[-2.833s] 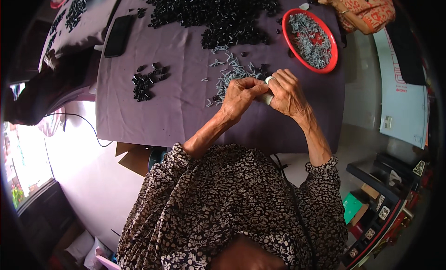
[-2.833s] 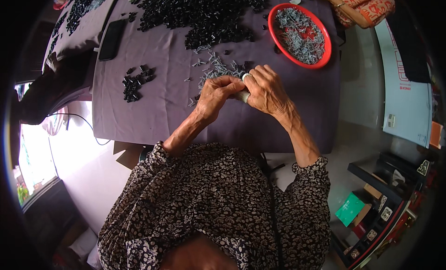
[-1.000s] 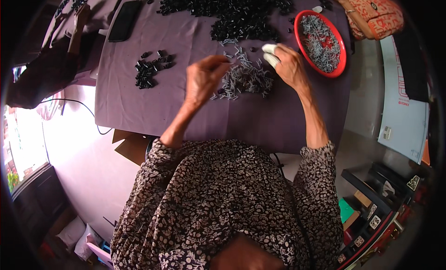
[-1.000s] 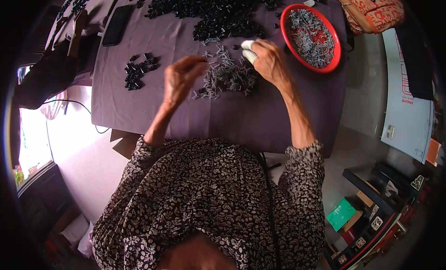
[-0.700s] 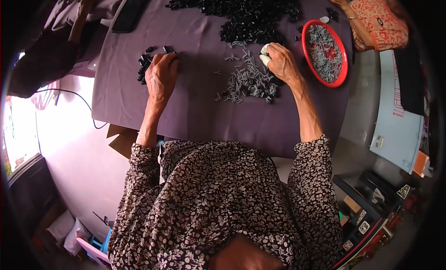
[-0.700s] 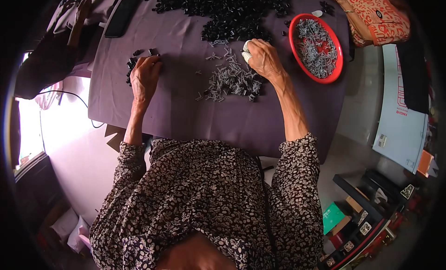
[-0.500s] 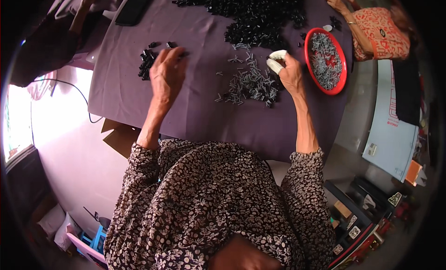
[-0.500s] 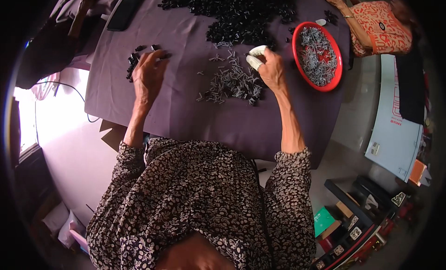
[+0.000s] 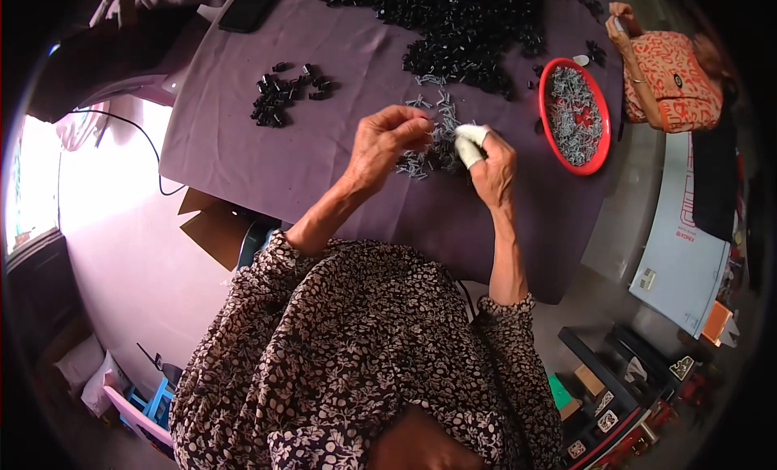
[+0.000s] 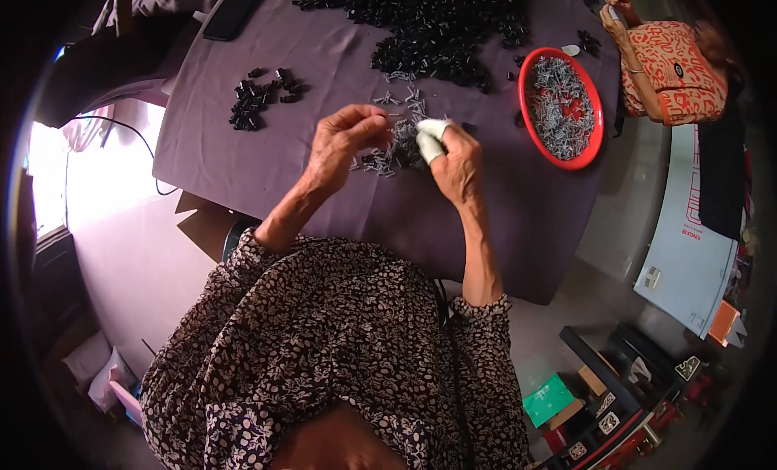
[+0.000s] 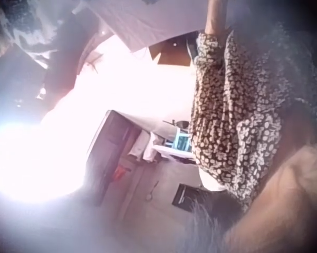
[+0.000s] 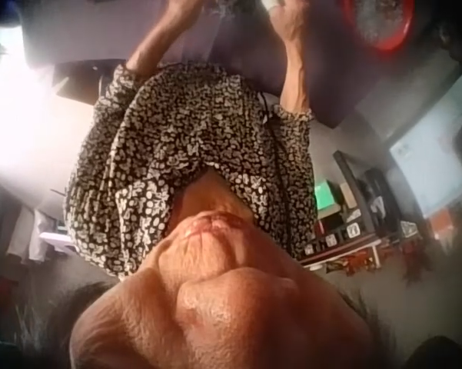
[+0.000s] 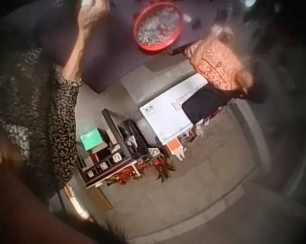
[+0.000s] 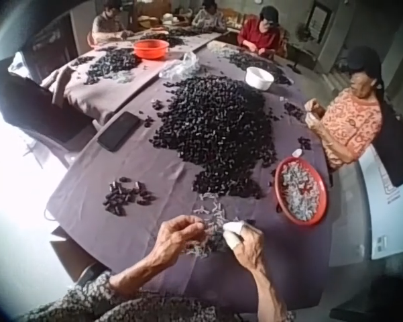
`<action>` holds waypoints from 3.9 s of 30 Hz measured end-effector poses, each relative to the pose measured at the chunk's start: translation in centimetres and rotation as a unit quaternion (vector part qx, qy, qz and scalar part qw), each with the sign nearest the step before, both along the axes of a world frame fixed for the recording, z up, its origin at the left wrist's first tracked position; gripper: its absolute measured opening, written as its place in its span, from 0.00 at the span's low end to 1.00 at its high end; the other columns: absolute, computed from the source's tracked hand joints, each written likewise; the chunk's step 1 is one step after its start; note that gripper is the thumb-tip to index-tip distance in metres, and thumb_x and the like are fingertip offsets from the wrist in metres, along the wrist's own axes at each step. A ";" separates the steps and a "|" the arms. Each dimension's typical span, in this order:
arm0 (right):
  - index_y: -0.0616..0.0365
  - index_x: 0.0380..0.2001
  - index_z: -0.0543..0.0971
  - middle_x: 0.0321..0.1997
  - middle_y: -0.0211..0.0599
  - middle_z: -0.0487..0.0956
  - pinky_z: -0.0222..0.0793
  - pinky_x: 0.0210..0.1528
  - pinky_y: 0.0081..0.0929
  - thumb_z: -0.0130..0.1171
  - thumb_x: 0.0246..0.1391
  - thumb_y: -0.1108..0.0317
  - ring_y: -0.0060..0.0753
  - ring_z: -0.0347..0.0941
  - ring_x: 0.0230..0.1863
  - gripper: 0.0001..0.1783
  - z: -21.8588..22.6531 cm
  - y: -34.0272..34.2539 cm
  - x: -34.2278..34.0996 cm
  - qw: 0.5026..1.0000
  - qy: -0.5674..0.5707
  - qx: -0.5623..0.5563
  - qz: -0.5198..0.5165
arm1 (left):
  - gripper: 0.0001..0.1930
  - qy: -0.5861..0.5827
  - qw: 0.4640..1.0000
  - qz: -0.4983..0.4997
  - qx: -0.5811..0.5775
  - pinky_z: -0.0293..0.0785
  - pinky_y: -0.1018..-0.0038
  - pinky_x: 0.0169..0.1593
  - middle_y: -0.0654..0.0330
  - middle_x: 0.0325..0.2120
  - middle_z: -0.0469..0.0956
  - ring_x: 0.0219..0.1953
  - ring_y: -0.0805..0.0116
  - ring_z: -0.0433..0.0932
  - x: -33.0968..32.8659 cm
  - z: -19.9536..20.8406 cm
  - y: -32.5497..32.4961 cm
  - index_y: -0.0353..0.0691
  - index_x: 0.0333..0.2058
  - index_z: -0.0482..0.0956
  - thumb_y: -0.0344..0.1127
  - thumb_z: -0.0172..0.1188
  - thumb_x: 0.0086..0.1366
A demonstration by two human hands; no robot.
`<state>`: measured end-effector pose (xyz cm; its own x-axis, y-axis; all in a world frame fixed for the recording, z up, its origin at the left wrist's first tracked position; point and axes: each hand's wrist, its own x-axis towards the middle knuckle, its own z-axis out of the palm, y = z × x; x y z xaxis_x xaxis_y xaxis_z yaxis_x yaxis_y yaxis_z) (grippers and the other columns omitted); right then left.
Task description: The person assembles small plastic components by picking up grey pins and inserting them into black plastic connectors by hand.
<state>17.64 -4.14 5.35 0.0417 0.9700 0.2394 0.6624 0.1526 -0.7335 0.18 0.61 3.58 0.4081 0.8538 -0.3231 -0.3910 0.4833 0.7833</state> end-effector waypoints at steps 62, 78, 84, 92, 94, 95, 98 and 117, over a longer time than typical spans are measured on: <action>0.63 0.25 0.74 0.22 0.43 0.74 0.65 0.28 0.32 0.60 0.38 0.72 0.42 0.71 0.24 0.08 7.5 3.6 1.0 0.976 -0.144 -0.053 0.155 | 0.08 0.207 0.907 -0.101 0.352 0.68 0.80 0.38 0.67 0.27 0.75 0.30 0.79 0.72 0.6 3.0 1.0 0.36 0.36 0.78 0.25 0.57 0.57; 0.64 0.24 0.74 0.20 0.43 0.74 0.66 0.26 0.30 0.61 0.37 0.71 0.38 0.71 0.22 0.09 8.1 3.6 1.3 0.970 -0.106 -0.149 0.157 | 0.08 0.043 0.978 -0.105 0.172 0.70 0.80 0.38 0.63 0.27 0.76 0.32 0.78 0.73 1.0 2.4 0.7 0.33 0.36 0.78 0.29 0.58 0.57; 0.65 0.23 0.72 0.20 0.45 0.73 0.64 0.25 0.32 0.59 0.36 0.72 0.41 0.70 0.21 0.09 8.1 3.4 1.6 0.959 -0.166 -0.148 0.176 | 0.07 0.216 0.893 -0.109 0.379 0.71 0.80 0.38 0.61 0.27 0.76 0.31 0.75 0.75 1.2 3.5 0.6 0.34 0.33 0.78 0.25 0.59 0.54; 0.65 0.25 0.73 0.21 0.45 0.75 0.65 0.26 0.30 0.58 0.39 0.72 0.39 0.72 0.22 0.08 6.5 2.2 1.7 0.973 -0.111 -0.146 0.137 | 0.07 0.155 0.960 -0.155 0.174 0.70 0.80 0.33 0.63 0.25 0.75 0.28 0.79 0.73 2.2 2.6 -1.0 0.33 0.33 0.77 0.30 0.56 0.58; 0.64 0.26 0.73 0.22 0.43 0.76 0.66 0.26 0.26 0.58 0.41 0.72 0.35 0.73 0.23 0.08 5.8 1.7 1.5 0.985 -0.061 -0.126 0.105 | 0.07 0.096 0.979 -0.130 0.126 0.70 0.80 0.34 0.63 0.25 0.76 0.28 0.78 0.73 2.3 1.8 -1.4 0.32 0.33 0.76 0.29 0.57 0.58; 0.64 0.26 0.73 0.22 0.43 0.76 0.66 0.26 0.26 0.58 0.41 0.72 0.35 0.73 0.23 0.08 5.6 1.6 1.5 0.985 -0.061 -0.125 0.106 | 0.07 0.097 0.979 -0.129 0.127 0.70 0.80 0.34 0.63 0.25 0.76 0.28 0.78 0.73 2.3 1.5 -1.5 0.32 0.33 0.76 0.29 0.57 0.58; 0.64 0.27 0.74 0.22 0.38 0.76 0.66 0.26 0.23 0.58 0.42 0.72 0.27 0.72 0.23 0.07 5.2 1.5 1.8 0.989 -0.034 -0.117 0.088 | 0.07 0.016 0.990 -0.115 0.082 0.71 0.79 0.36 0.61 0.24 0.76 0.28 0.76 0.74 2.7 1.2 -1.1 0.32 0.34 0.76 0.29 0.57 0.58; 0.61 0.32 0.75 0.25 0.31 0.76 0.66 0.32 0.18 0.57 0.47 0.69 0.18 0.71 0.28 0.09 5.4 1.6 3.1 0.986 0.125 -0.099 0.044 | 0.07 -0.057 0.991 -0.091 0.077 0.74 0.77 0.37 0.58 0.26 0.77 0.28 0.73 0.76 3.6 3.0 0.1 0.31 0.34 0.76 0.28 0.56 0.59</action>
<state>20.76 -2.59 10.71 -0.0117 0.9992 0.0370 0.4483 0.0384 -0.8930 3.75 0.72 6.56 0.5856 0.7989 -0.1371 -0.3986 0.4310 0.8095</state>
